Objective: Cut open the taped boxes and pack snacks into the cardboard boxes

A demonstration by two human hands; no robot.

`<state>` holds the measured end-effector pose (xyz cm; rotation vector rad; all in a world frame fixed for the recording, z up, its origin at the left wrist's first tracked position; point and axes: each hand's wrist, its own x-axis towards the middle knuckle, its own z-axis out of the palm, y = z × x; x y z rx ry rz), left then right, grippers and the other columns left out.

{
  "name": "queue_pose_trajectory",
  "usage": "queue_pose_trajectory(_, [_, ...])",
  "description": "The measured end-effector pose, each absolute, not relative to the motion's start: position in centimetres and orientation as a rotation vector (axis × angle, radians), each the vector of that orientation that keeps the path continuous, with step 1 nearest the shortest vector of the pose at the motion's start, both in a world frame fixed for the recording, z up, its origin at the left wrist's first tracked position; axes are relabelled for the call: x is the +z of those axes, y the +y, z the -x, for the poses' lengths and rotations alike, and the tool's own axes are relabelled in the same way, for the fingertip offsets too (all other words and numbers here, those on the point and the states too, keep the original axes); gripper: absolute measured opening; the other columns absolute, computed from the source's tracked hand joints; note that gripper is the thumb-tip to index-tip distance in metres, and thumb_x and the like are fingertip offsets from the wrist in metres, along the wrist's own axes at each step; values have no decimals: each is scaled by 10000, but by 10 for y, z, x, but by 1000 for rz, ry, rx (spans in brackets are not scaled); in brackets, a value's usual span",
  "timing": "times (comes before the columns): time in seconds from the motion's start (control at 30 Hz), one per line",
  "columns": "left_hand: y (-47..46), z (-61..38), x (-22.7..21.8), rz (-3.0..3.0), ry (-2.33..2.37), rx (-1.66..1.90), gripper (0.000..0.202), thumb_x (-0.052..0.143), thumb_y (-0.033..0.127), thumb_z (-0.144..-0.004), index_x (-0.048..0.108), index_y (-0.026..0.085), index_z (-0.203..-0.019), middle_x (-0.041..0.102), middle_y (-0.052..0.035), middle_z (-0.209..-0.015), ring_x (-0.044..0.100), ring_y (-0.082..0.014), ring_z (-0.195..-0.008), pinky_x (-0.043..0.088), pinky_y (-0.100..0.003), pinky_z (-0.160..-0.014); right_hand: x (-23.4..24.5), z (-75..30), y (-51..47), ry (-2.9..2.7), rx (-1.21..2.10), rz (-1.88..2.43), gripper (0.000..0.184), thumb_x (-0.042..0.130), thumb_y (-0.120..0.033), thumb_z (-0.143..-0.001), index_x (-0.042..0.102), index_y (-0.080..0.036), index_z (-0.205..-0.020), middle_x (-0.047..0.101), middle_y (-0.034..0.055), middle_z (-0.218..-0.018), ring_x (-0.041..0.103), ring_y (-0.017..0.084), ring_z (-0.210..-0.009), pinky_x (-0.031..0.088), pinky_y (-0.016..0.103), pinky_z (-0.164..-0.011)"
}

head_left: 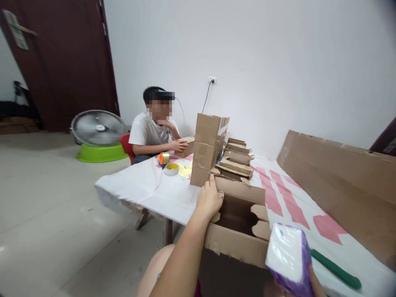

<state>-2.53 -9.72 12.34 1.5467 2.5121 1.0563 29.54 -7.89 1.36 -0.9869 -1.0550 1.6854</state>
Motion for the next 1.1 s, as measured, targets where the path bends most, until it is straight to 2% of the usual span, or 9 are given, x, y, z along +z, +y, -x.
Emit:
queue_pose_trajectory(0.1, [-95,29,120,-1466,2471,1199,799,565,231,-747,229,66,-1453,548,-232,-1214,542,-351,-1119,411,-395,-910,18,-295,-76,-951,1759,959,748,608,-694,-689,513,-337,-1340,695,92,-1156,653,332,-1056,475,544,-954])
queue_pose_trajectory(0.17, [-93,32,117,-1414,2401,1323,794,593,238,-730,267,87,-1439,557,-225,-1225,541,-342,-1135,406,-392,-924,18,-297,-73,-862,1813,947,715,630,-679,-690,567,-304,-1295,721,110,-1091,661,328,-1039,474,541,-952])
queue_pose_trajectory(0.3, [-87,44,111,-1304,2096,1590,741,632,247,-704,378,133,-1390,630,-168,-1153,581,-311,-1085,405,-396,-937,9,-302,-62,-735,1805,983,648,646,-662,-680,629,-307,-1222,764,93,-924,680,326,-989,485,537,-943])
queue_pose_trajectory(0.4, [-82,55,105,-1265,1872,1709,621,646,252,-690,512,165,-1290,685,-115,-1046,607,-301,-1042,403,-405,-956,5,-304,-56,-737,1777,980,649,653,-659,-676,631,-306,-1220,765,84,-917,686,325,-965,493,536,-936])
queue_pose_trajectory(0.53, [-70,65,95,-1220,1745,1805,436,606,216,-707,625,188,-1142,670,-101,-1153,565,-291,-1148,374,-405,-1022,11,-300,-60,-765,1808,948,592,642,-642,-719,623,-331,-1222,764,56,-946,693,282,-955,510,487,-928])
queue_pose_trajectory(0.8, [-51,70,80,-1070,1575,1979,330,520,213,-747,634,150,-1051,689,-94,-1030,622,-224,-984,448,-384,-933,16,-295,-57,-663,1708,939,651,667,-612,-714,558,-330,-1290,740,61,-1056,681,288,-989,507,501,-932])
queue_pose_trajectory(0.9, [-51,75,79,-998,1571,2057,282,510,228,-755,631,159,-1001,681,-79,-995,610,-215,-966,440,-374,-931,18,-298,-51,-599,1678,950,622,681,-582,-724,572,-309,-1272,754,46,-1001,695,262,-918,511,477,-932])
queue_pose_trajectory(1.0, [-51,81,78,-940,1560,2118,269,498,241,-756,621,159,-981,670,-72,-970,607,-206,-944,444,-356,-911,24,-297,-50,-536,1650,968,613,708,-562,-711,583,-300,-1251,763,19,-912,701,240,-804,535,471,-878])
queue_pose_trajectory(1.1, [-51,84,78,-908,1545,2141,270,483,249,-755,615,145,-966,667,-79,-930,613,-206,-910,459,-347,-868,28,-291,-51,-503,1650,947,619,745,-523,-692,581,-294,-1243,761,7,-911,698,225,-779,569,418,-768])
